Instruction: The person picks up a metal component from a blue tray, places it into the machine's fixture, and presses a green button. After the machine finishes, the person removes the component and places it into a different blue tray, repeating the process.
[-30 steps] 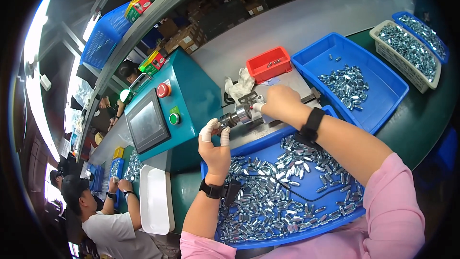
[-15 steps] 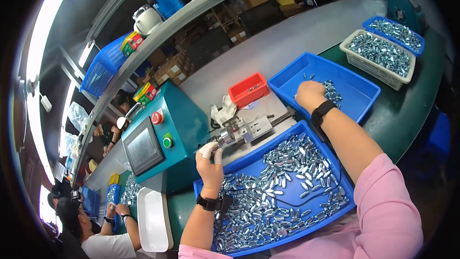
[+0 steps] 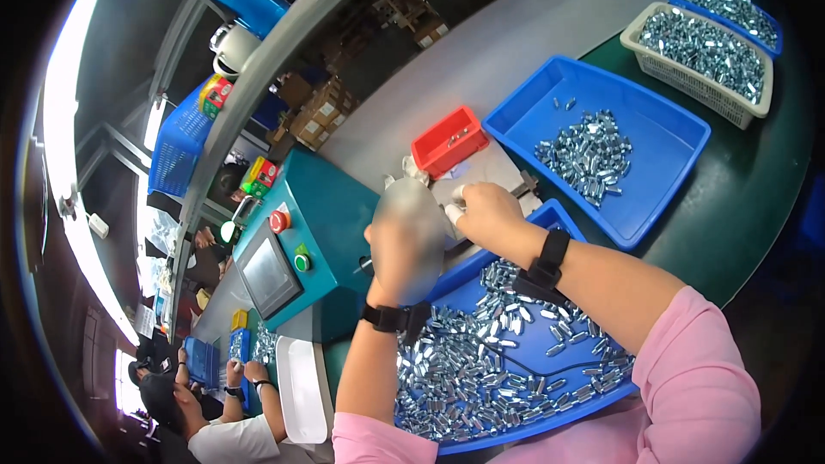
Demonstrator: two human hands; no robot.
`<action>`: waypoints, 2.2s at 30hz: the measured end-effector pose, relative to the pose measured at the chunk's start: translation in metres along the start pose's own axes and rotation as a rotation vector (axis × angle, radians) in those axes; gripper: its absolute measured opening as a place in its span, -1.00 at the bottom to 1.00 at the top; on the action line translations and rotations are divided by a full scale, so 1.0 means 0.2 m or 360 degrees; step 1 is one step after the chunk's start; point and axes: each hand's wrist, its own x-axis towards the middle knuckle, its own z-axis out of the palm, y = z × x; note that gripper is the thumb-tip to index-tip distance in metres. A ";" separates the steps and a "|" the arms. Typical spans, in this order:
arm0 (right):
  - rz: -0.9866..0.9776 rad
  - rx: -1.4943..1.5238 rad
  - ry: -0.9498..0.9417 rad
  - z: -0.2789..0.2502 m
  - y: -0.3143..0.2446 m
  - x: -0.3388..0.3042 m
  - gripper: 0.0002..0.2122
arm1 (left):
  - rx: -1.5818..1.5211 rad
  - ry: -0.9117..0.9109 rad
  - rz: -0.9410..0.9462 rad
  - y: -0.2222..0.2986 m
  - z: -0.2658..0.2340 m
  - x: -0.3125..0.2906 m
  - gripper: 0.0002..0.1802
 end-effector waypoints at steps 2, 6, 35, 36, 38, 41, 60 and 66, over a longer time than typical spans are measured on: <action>0.0124 0.0189 -0.0129 0.01 0.01 0.02 -0.75 | -0.0007 -0.0110 -0.0077 -0.01 -0.03 0.03 -0.84; -0.0085 0.0117 -0.0234 0.04 0.05 0.03 -0.74 | -0.0215 -0.0351 -0.0179 0.02 -0.07 0.09 -0.82; 0.0625 0.1009 -0.0773 0.10 -0.06 -0.14 -0.69 | -0.0952 -0.0640 -0.0350 0.14 -0.16 -0.45 -0.78; 0.0619 0.1031 -0.0762 0.11 -0.06 -0.14 -0.69 | -0.1029 -0.0595 -0.0364 0.14 -0.16 -0.45 -0.77; 0.0596 0.1078 -0.0738 0.12 -0.06 -0.14 -0.70 | -0.0994 -0.0496 -0.0327 0.14 -0.17 -0.45 -0.76; 0.0618 0.0962 -0.0768 0.09 -0.05 -0.13 -0.71 | -0.0838 0.0036 -0.0247 0.13 -0.22 -0.44 -0.76; 0.0444 -0.0156 -0.0821 -0.03 -0.23 0.15 -0.67 | -0.0119 0.1251 -0.0203 -0.36 -0.33 -0.37 -0.72; -0.0034 -0.1230 -0.0899 0.07 -0.35 0.27 -0.65 | -0.0214 0.1344 -0.0167 -0.36 -0.28 -0.40 -0.72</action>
